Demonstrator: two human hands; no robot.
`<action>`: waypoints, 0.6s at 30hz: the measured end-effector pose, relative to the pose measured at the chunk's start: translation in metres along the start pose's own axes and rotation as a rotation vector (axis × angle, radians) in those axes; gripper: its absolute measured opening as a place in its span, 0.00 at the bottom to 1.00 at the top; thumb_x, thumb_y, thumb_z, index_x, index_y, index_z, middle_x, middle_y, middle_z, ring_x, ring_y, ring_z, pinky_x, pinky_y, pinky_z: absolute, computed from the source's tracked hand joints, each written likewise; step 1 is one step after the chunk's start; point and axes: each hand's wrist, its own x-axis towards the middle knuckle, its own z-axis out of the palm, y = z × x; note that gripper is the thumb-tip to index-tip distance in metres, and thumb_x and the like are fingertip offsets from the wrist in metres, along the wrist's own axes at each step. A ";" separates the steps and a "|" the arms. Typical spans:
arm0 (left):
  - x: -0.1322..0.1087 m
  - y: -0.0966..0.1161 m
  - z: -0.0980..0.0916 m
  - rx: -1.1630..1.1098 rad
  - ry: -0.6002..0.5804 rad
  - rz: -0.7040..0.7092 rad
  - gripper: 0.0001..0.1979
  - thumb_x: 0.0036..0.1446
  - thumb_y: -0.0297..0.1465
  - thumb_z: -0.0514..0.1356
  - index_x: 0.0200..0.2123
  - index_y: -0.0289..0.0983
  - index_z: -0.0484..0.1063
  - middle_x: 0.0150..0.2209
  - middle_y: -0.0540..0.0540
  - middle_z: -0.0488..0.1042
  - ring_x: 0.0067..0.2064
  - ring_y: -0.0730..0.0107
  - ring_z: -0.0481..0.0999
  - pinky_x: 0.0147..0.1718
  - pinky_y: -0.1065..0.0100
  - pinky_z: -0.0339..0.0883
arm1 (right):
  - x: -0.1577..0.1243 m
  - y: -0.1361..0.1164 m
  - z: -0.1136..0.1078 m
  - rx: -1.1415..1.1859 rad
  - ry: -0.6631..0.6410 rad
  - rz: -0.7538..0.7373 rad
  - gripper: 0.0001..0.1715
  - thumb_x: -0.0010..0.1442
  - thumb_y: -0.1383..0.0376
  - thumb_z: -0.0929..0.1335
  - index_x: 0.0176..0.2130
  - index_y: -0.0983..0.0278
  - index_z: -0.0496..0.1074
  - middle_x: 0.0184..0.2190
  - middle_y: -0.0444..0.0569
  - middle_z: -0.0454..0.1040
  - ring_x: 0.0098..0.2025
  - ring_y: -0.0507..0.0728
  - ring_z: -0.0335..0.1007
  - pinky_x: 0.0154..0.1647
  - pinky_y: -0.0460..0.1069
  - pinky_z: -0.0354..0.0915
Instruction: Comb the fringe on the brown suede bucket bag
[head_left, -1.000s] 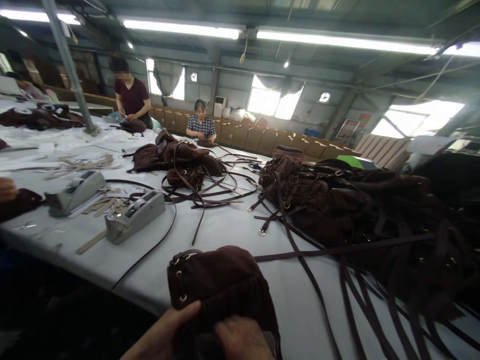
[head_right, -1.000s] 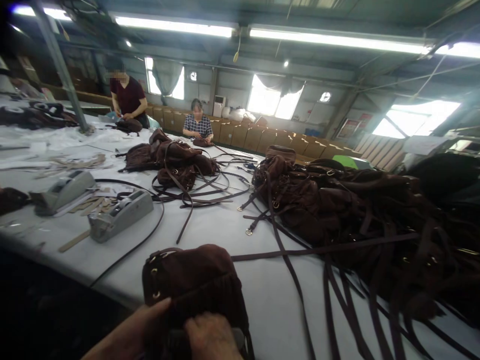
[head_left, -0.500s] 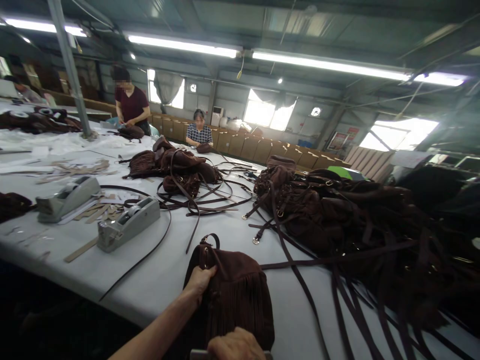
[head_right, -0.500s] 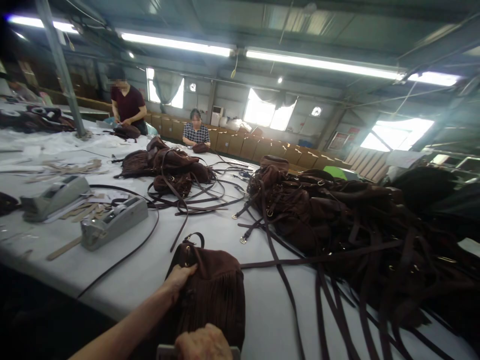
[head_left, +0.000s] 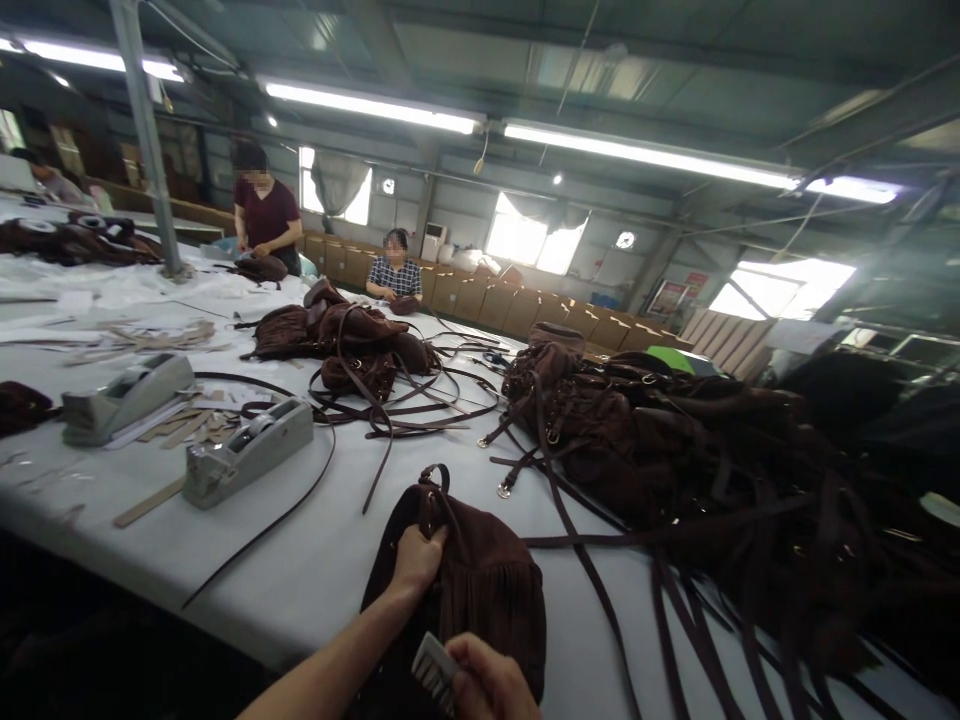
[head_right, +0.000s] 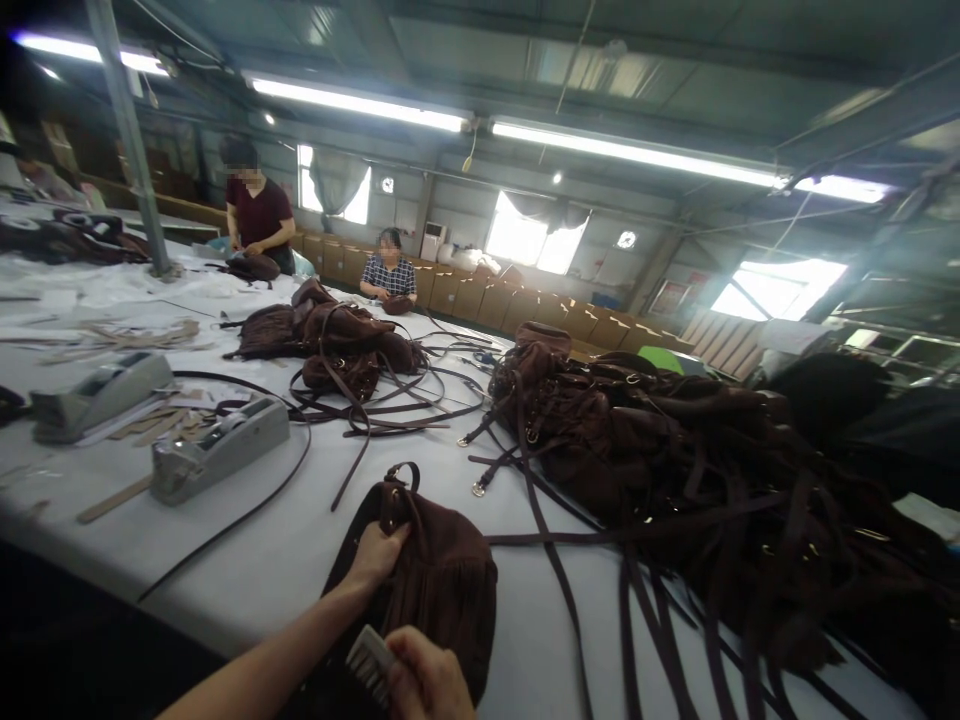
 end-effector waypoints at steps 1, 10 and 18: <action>0.000 0.000 0.001 0.011 -0.012 0.015 0.12 0.55 0.32 0.62 0.24 0.30 0.78 0.27 0.38 0.79 0.37 0.51 0.79 0.30 0.66 0.64 | 0.003 0.000 -0.001 0.073 -0.005 0.008 0.25 0.67 0.48 0.57 0.39 0.63 0.69 0.21 0.40 0.64 0.23 0.52 0.62 0.24 0.45 0.56; -0.004 -0.001 0.008 0.005 -0.270 0.120 0.15 0.43 0.36 0.71 0.30 0.29 0.80 0.31 0.40 0.81 0.36 0.55 0.79 0.31 0.68 0.70 | 0.039 -0.002 -0.001 0.009 -0.050 0.102 0.14 0.60 0.71 0.60 0.39 0.63 0.73 0.24 0.43 0.72 0.25 0.53 0.70 0.25 0.44 0.60; 0.021 -0.002 0.019 0.110 -0.167 0.104 0.14 0.41 0.32 0.72 0.31 0.29 0.80 0.27 0.40 0.80 0.33 0.54 0.79 0.30 0.66 0.69 | 0.041 -0.007 0.003 -0.688 -0.179 0.082 0.14 0.56 0.75 0.67 0.42 0.63 0.73 0.30 0.53 0.81 0.34 0.67 0.80 0.30 0.49 0.66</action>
